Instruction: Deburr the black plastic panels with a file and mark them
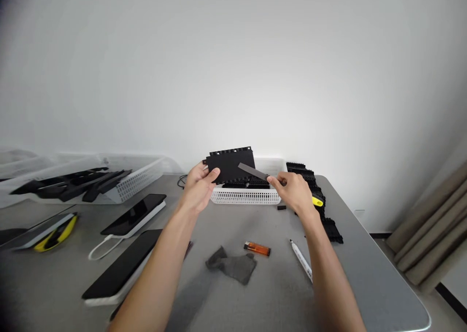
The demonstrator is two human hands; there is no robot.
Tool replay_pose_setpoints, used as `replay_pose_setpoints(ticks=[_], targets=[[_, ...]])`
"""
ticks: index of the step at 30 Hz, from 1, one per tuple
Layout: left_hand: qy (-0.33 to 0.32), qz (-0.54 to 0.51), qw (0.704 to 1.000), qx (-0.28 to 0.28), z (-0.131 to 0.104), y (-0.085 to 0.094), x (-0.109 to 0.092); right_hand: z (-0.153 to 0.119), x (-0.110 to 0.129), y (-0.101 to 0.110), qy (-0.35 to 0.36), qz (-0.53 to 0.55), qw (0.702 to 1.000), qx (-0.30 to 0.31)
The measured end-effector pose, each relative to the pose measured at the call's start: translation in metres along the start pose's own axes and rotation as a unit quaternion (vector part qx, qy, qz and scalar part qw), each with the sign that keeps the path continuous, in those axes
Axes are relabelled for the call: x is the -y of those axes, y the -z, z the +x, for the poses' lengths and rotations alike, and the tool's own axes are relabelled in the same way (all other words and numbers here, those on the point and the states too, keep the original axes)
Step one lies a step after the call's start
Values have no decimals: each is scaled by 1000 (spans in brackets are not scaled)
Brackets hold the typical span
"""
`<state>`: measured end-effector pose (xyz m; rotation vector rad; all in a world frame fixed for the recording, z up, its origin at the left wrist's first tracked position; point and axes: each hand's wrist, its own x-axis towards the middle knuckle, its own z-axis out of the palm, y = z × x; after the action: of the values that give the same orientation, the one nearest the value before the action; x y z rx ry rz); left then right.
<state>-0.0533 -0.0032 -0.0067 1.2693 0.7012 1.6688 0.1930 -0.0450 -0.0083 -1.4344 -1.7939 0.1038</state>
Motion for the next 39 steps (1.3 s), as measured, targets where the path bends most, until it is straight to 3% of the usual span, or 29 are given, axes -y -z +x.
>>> replay_pose_setpoints(ticks=[3,7,14,18,23,27,30,33,36,39], targets=[[16,14,999,-27,0,1,-1,2,-4,2,-14,55,998,1],[14,52,997,-59,-1,-5,-1,2,2,-2,-45,219,974,-32],[-37,115,992,31,-20,-34,7,-3,31,-31,-95,420,902,16],[-62,178,975,117,-31,-46,13,-2,36,-41,-85,433,897,12],[-108,231,954,157,-33,-50,14,-1,34,-38,-75,415,906,8],[-103,235,947,192,-29,-43,11,-1,30,-36,-69,397,915,4],[-91,191,964,159,-25,-36,10,-1,28,-37,-35,384,922,8],[-132,213,965,71,-19,-29,10,-3,31,-37,9,351,935,46],[-232,311,922,-6,-13,-21,9,-6,36,-35,46,318,944,81],[-277,364,889,11,-8,-13,7,-8,39,-30,67,313,940,114]])
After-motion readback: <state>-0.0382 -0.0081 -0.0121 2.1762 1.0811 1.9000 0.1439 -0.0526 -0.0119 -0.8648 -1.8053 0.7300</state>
